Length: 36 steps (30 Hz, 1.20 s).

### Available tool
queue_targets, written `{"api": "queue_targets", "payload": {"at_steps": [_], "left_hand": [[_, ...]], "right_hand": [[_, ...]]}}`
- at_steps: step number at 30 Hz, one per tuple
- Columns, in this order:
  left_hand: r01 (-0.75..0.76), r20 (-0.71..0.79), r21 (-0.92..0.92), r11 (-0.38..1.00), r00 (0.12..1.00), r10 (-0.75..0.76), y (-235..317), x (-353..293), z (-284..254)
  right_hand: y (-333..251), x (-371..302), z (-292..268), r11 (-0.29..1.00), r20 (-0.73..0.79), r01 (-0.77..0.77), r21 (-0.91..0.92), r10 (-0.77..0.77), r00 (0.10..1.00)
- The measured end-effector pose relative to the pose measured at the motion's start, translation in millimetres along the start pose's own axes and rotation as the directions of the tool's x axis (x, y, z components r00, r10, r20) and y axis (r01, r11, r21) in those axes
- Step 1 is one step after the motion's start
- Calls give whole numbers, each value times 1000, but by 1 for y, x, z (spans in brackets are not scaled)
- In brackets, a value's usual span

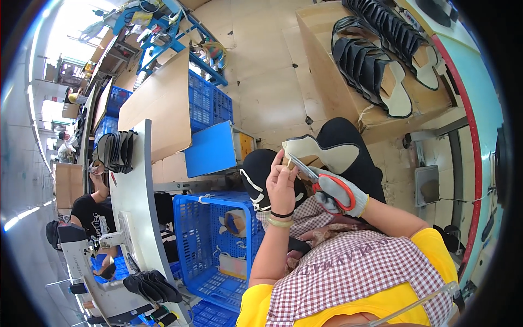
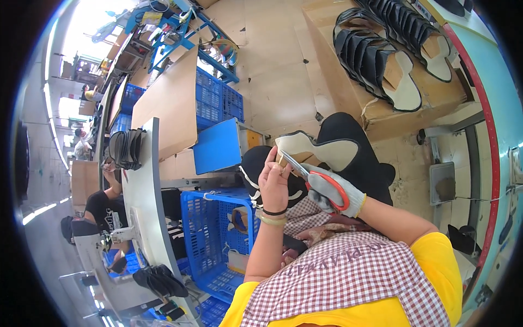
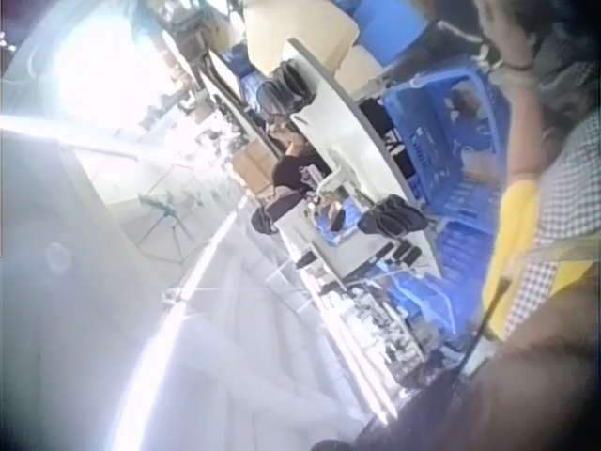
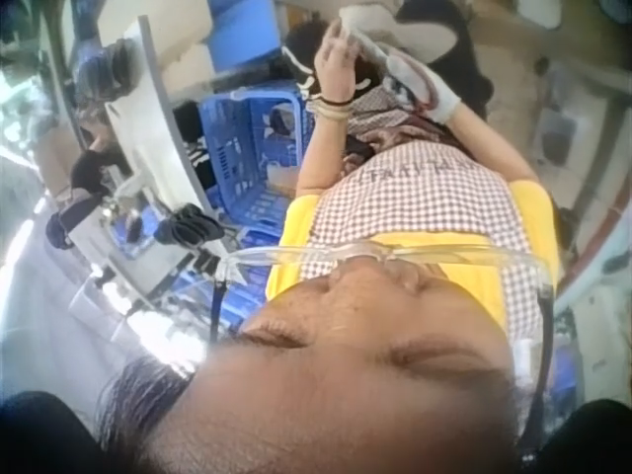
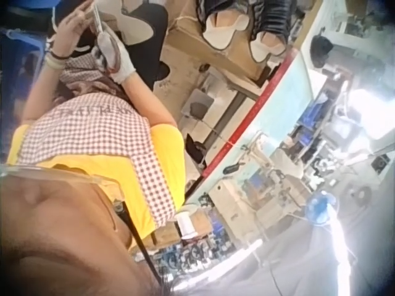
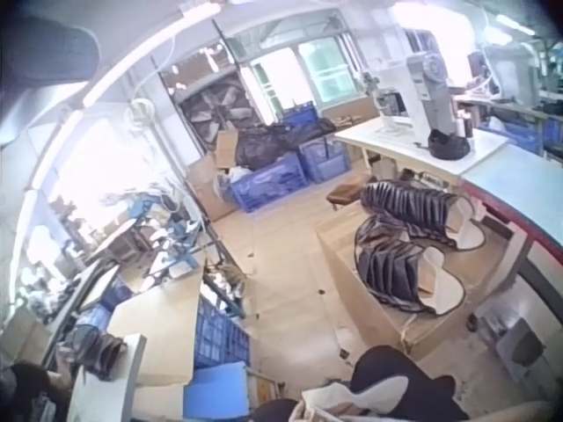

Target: Trimming excess material from a shoe component using scissors.

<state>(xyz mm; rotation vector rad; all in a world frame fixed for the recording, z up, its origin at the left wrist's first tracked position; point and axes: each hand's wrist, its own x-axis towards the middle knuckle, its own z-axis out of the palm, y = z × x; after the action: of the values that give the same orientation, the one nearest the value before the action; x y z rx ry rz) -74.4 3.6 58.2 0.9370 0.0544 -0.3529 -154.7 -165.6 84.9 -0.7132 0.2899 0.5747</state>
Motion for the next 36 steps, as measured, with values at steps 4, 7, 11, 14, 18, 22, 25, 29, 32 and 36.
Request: {"api": "queue_targets", "payload": {"at_steps": [4,7,11,14,18,22,25,29,32,36], "left_hand": [[-111,-29,50,993,993,112,-4,-14,8],[-145,-16,117,982,989,148,-8,-23,12],[-150,22,204,967,989,149,-9,-34,7],[-166,94,415,894,986,140,-5,-47,13],[-165,131,395,904,984,122,1,-60,15],[-248,236,300,921,955,180,5,-70,13],[-290,331,213,933,920,210,3,-75,5],[-274,312,82,958,920,236,12,-79,-27],[-234,-110,456,859,943,315,48,-65,-66],[31,409,837,-547,629,662,76,-16,-75]], "right_hand": [[11,-1,2,992,42,-17,126,11,999],[12,-4,6,993,-22,-25,111,28,999],[11,-14,23,984,-16,-29,173,32,999],[9,-21,31,969,-56,-55,242,71,996],[13,-25,41,984,-97,13,180,4,995],[17,-30,46,982,-94,-22,186,40,995],[24,-26,50,975,-135,12,223,19,991],[15,-33,47,999,-239,26,28,-19,971],[6,-37,16,992,-298,52,-118,-85,951],[4,-47,-10,977,-313,23,-212,-90,946]]}}
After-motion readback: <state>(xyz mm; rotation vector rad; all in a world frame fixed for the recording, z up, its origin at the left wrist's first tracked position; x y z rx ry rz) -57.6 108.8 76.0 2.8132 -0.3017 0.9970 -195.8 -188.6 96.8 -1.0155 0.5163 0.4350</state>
